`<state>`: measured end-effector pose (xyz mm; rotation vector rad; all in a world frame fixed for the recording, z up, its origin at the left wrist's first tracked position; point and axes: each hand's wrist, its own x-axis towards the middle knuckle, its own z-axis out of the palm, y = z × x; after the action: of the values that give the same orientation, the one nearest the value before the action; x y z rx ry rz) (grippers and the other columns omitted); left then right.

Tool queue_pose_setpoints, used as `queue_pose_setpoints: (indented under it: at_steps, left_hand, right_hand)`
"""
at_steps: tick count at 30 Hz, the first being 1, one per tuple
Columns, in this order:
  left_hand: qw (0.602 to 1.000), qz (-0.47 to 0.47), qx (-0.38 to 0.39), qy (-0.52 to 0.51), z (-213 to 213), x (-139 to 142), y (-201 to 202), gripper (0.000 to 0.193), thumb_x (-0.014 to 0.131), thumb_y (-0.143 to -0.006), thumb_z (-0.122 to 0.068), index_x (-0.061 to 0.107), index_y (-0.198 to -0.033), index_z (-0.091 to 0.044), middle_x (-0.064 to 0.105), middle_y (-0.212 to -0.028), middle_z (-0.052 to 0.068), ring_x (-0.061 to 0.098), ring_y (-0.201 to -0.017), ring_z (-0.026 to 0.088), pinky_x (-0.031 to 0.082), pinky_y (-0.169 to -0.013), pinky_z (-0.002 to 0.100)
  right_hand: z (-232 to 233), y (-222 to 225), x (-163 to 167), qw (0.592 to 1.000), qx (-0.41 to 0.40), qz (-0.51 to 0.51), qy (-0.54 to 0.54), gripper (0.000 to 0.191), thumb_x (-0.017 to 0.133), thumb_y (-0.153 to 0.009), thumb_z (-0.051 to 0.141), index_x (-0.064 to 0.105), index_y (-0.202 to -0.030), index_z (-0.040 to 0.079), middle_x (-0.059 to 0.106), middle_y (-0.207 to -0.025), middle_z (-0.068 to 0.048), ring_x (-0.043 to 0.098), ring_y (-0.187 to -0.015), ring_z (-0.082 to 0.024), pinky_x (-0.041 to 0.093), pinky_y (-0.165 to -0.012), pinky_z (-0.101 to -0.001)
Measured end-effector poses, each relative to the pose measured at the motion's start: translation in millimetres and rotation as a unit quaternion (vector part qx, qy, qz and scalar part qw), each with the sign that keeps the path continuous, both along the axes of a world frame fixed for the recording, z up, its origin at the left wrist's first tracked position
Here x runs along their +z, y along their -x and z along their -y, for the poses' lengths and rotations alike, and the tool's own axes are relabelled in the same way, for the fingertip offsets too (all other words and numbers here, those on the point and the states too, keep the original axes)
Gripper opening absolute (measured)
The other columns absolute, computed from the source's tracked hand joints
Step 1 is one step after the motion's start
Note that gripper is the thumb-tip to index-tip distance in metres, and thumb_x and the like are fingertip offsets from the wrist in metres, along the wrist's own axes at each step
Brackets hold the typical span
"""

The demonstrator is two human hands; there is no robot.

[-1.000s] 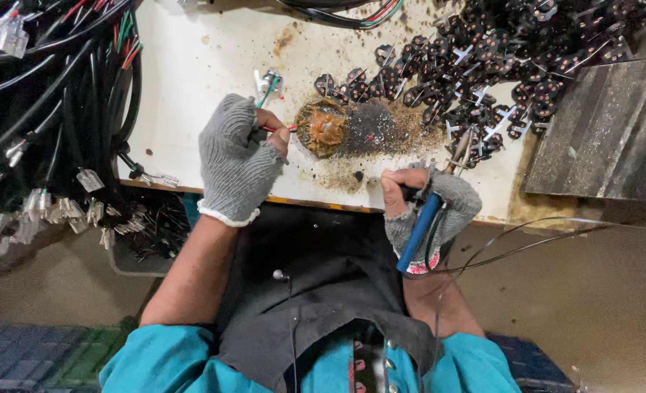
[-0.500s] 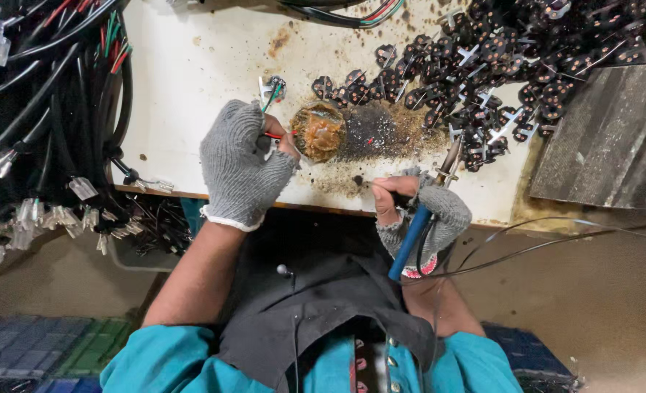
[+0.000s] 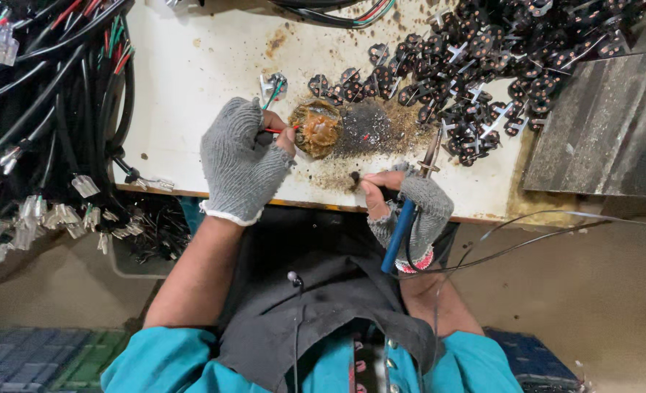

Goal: The person solders wires onto small connector components at a workbench. They hold a wire and component in one hand, dip the wire into flux, and use a soldering iron with the other hand to solder the joint, placing finished pieces aside and repeating the cycle.

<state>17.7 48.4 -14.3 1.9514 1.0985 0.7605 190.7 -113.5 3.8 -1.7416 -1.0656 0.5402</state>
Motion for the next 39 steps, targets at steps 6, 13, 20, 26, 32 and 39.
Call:
queue_pose_setpoints:
  at_steps: [6,13,20,26,32,39]
  left_hand:
    - [1.000,0.002,0.010,-0.021,1.4,-2.4,0.8,0.016,0.080,-0.083,-0.006,0.064,-0.084,-0.008,0.057,-0.079,0.008,0.058,-0.067,0.021,0.048,-0.063,0.034]
    - [0.989,0.028,-0.148,-0.014,12.7,30.5,32.3,0.018,0.078,-0.078,-0.012,0.060,-0.077,-0.011,0.057,-0.072,0.005,0.057,-0.067,0.025,0.046,-0.060,0.037]
    - [0.900,0.096,-0.324,0.274,32.0,24.2,39.5,0.016,0.078,-0.085,-0.021,0.066,-0.083,-0.009,0.063,-0.079,0.004,0.064,-0.073,0.019,0.051,-0.066,0.032]
    - [0.848,0.110,-0.276,0.439,53.4,22.4,15.7,0.014,0.077,-0.082,-0.016,0.067,-0.081,-0.006,0.061,-0.078,0.007,0.059,-0.075,0.022,0.049,-0.069,0.032]
    - [0.912,0.110,-0.364,0.152,29.1,40.1,24.6,0.016,0.074,-0.075,-0.013,0.060,-0.083,-0.011,0.061,-0.098,0.013,0.064,-0.089,0.031,0.052,-0.075,0.036]
    - [0.956,-0.098,-0.275,0.014,22.0,18.0,8.5,0.019,0.080,-0.073,-0.021,0.065,-0.083,-0.015,0.064,-0.087,0.008,0.066,-0.077,0.032,0.051,-0.064,0.044]
  right_hand:
    - [-8.8,0.3,-10.0,0.993,0.014,0.023,-0.115,0.022,0.077,-0.088,0.004,0.057,-0.096,-0.001,0.073,-0.089,-0.011,0.074,-0.081,-0.022,0.058,-0.078,-0.0326]
    - [0.0,-1.7,-13.2,0.997,0.039,0.059,-0.029,0.017,0.082,-0.090,0.005,0.072,-0.103,0.008,0.075,-0.090,-0.010,0.071,-0.075,-0.021,0.054,-0.070,-0.0317]
    - [8.0,-7.8,-21.5,0.990,0.135,0.045,-0.016,0.046,0.092,-0.078,0.020,0.072,-0.116,0.003,0.073,-0.088,-0.009,0.070,-0.075,-0.020,0.053,-0.066,-0.0320]
    - [2.6,-7.3,-14.6,0.987,0.142,-0.001,-0.078,0.027,0.086,-0.088,0.013,0.072,-0.110,0.008,0.075,-0.100,-0.010,0.075,-0.087,-0.024,0.059,-0.077,-0.0332]
    - [-15.6,-15.3,6.4,0.971,0.197,0.135,-0.016,0.022,0.080,-0.079,0.016,0.076,-0.100,0.013,0.075,-0.096,-0.010,0.070,-0.100,-0.033,0.050,-0.094,-0.0442]
    - [-28.6,-6.8,11.4,0.966,0.189,0.174,-0.029,0.018,0.080,-0.087,0.022,0.076,-0.101,0.013,0.075,-0.108,-0.012,0.067,-0.109,-0.035,0.045,-0.102,-0.0469]
